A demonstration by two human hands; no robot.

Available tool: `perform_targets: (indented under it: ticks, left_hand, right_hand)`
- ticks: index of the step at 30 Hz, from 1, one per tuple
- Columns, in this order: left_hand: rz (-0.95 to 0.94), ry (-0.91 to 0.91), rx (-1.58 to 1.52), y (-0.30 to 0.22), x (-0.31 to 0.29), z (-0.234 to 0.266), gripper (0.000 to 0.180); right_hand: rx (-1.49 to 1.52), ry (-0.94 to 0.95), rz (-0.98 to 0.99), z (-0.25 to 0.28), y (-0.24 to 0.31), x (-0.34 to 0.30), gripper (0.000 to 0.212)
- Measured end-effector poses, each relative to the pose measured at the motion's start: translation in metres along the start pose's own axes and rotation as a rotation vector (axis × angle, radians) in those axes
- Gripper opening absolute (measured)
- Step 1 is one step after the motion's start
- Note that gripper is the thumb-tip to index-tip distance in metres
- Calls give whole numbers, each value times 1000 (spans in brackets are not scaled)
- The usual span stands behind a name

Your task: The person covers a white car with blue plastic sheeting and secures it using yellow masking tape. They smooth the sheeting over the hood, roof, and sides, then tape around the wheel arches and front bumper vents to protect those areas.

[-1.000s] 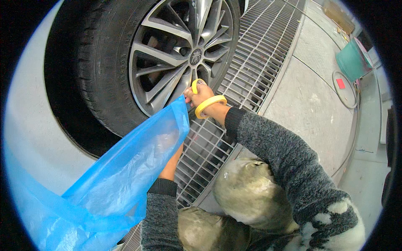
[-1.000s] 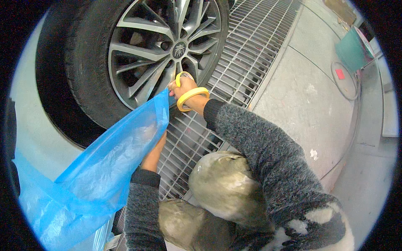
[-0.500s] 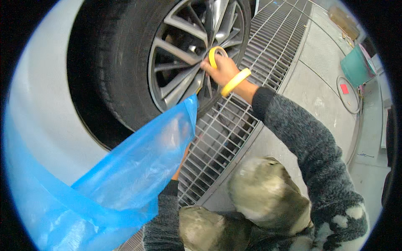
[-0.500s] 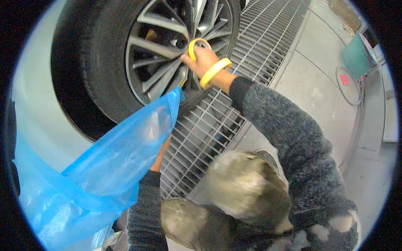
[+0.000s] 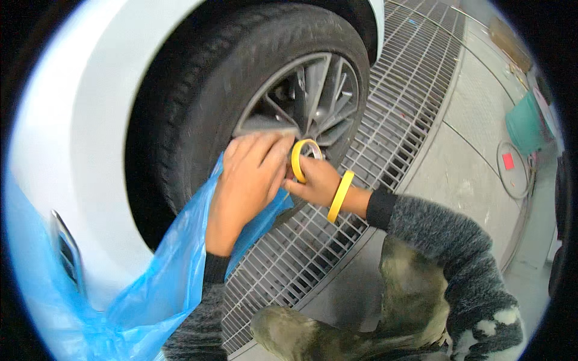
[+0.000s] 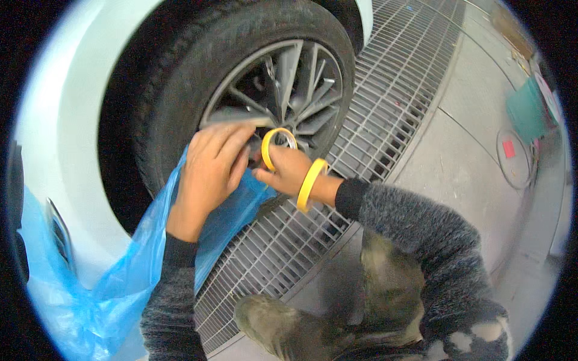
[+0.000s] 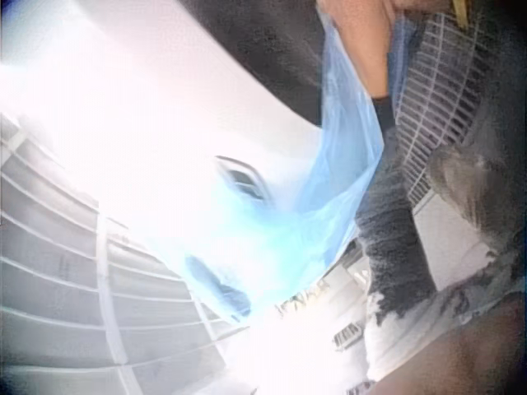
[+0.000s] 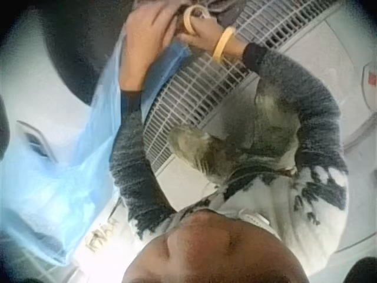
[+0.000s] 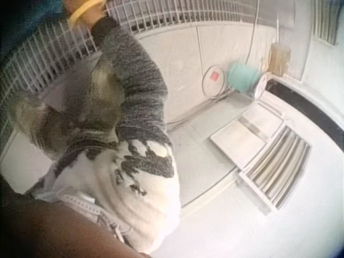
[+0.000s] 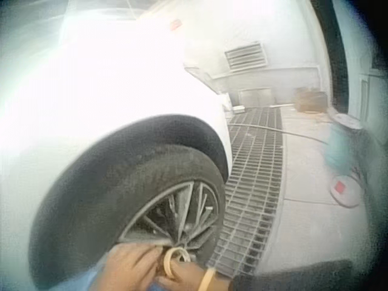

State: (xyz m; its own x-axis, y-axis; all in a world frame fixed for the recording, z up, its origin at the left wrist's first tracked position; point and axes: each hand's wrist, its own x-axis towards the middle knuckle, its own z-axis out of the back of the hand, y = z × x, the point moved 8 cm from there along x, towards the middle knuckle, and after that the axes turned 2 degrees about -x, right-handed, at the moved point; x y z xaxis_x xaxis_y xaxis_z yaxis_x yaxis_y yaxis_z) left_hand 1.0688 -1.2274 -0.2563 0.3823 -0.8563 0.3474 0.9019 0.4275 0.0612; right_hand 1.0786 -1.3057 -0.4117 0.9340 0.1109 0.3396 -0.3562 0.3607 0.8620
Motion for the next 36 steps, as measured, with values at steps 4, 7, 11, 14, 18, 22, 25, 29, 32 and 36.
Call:
perform_targets:
  ticks: [4, 7, 11, 14, 18, 22, 25, 29, 32, 36]
  left_hand:
    - [-47, 236, 113, -2, 31, 32, 43]
    - [-202, 368, 332, -19, 44, 53, 45]
    - [-104, 474, 678, -17, 53, 82, 40]
    - [49, 582, 848, -3, 53, 85, 16]
    - [151, 511, 767, 8, 63, 83, 9]
    - [27, 493, 773, 4, 71, 73, 12]
    - [22, 423, 765, 6, 78, 80, 13]
    - [-56, 362, 753, -6, 85, 90, 15]
    - [-161, 291, 582, -37, 82, 94, 21]
    - [-229, 236, 261, -107, 47, 85, 29]
  right_hand:
    - [235, -50, -160, 5, 15, 3, 42]
    - [174, -82, -189, 8, 29, 7, 47]
    - [128, -80, -285, 6, 31, 9, 47]
    - [114, -148, -323, 11, 28, 12, 48]
    - [149, -194, -283, 15, 32, 10, 39]
    - [251, -133, -201, 15, 48, -3, 32]
    - [294, -46, -239, 13, 56, -12, 29]
    - [277, 24, -243, 13, 60, -22, 25]
    - [337, -33, -141, 19, 61, -36, 26]
    - [57, 90, -46, 20, 53, -69, 32]
